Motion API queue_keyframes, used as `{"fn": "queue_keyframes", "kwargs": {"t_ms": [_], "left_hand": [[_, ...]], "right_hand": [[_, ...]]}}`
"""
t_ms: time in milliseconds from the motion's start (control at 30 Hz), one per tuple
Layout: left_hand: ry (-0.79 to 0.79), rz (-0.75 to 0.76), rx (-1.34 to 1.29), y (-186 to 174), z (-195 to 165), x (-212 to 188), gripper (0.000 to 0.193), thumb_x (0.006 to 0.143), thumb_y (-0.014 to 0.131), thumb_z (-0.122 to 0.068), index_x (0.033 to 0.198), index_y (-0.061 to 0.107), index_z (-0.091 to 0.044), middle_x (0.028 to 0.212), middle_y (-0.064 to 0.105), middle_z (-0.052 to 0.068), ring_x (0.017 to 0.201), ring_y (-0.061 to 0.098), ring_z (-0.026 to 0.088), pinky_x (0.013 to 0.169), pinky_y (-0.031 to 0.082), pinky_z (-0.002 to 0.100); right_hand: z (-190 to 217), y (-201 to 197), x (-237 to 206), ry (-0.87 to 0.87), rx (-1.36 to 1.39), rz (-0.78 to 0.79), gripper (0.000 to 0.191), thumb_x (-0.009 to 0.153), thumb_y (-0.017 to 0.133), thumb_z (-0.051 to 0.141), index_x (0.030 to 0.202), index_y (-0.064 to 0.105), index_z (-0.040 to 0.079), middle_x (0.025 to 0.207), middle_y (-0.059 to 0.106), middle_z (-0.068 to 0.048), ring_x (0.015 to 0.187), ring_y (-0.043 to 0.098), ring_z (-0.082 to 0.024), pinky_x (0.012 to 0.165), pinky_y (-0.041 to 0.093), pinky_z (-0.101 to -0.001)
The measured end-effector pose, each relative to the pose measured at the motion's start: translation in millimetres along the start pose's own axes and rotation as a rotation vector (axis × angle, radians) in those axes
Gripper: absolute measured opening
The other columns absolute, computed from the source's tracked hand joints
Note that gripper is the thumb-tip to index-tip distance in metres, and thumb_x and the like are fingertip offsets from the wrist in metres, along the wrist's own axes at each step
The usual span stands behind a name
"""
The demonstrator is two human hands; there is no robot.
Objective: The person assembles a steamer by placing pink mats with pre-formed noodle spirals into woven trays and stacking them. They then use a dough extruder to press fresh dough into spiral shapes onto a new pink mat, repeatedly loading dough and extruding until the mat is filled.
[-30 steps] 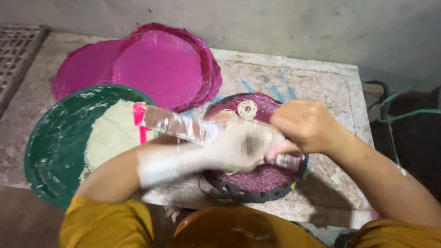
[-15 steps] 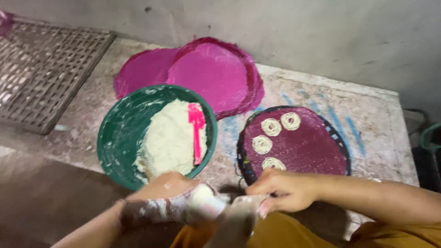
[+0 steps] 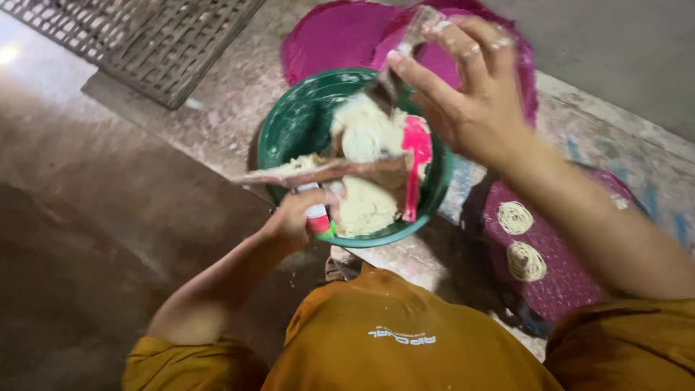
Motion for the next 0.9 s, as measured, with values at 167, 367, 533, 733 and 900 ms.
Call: {"fn": "queue_keyframes", "kwargs": {"t_ms": [167,367,533,733,900], "left_hand": [[0.0,-0.624,0.142,-104,19,-10,0.015,0.096,0.067,-0.009,0.106,0.067,0.002,0.094,0.068,0.012,0.086,0.064,0.021,0.078,0.053,0.035],[0.422,-0.709,1.014,-74,-33,-14,0.017,0.093,0.069,-0.002,0.109,0.066,-0.001,0.105,0.066,0.013,0.1,0.062,0.03,0.091,0.048,0.044],[-0.002,-0.808,0.341,-102,13,-14,0.029,0.094,0.069,-0.009,0.119,0.062,0.004,0.099,0.064,0.017,0.091,0.061,0.032,0.085,0.048,0.045],[0.36,-0.755,0.714,-84,-34,-14,0.037,0.089,0.07,-0.004,0.125,0.062,0.0,0.118,0.068,0.015,0.113,0.062,0.03,0.105,0.047,0.04],[0.273,-0.766,0.504,-93,-24,-10,0.047,0.086,0.069,-0.007,0.13,0.057,0.003,0.116,0.067,0.014,0.11,0.065,0.027,0.102,0.048,0.038]], "right_hand": [[101,175,-54,0.475,0.847,0.741,0.019,0.087,0.076,0.027,0.1,0.077,0.013,0.096,0.074,-0.011,0.082,0.072,-0.03,0.075,0.056,-0.043],[208,272,-109,0.179,0.524,1.338,0.027,0.088,0.067,0.032,0.092,0.077,0.008,0.096,0.074,-0.017,0.087,0.073,-0.034,0.077,0.058,-0.0444],[134,277,-103,0.575,0.718,1.184,0.041,0.109,0.043,0.036,0.106,0.072,0.008,0.093,0.072,-0.019,0.086,0.072,-0.036,0.08,0.056,-0.0446],[86,235,-84,0.019,0.239,1.209,0.035,0.099,0.049,0.029,0.13,0.054,0.014,0.086,0.075,-0.013,0.072,0.074,-0.032,0.059,0.06,-0.0467],[116,212,-136,0.313,0.505,1.51,0.057,0.097,0.045,0.011,0.152,0.039,0.025,0.088,0.073,-0.01,0.065,0.078,-0.03,0.057,0.063,-0.0434]]}}
Point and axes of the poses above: each hand's wrist, its own x-axis towards the middle knuckle, its own y-axis out of the palm, z = x × y, the point moved 10 cm from there along x, towards the middle knuckle
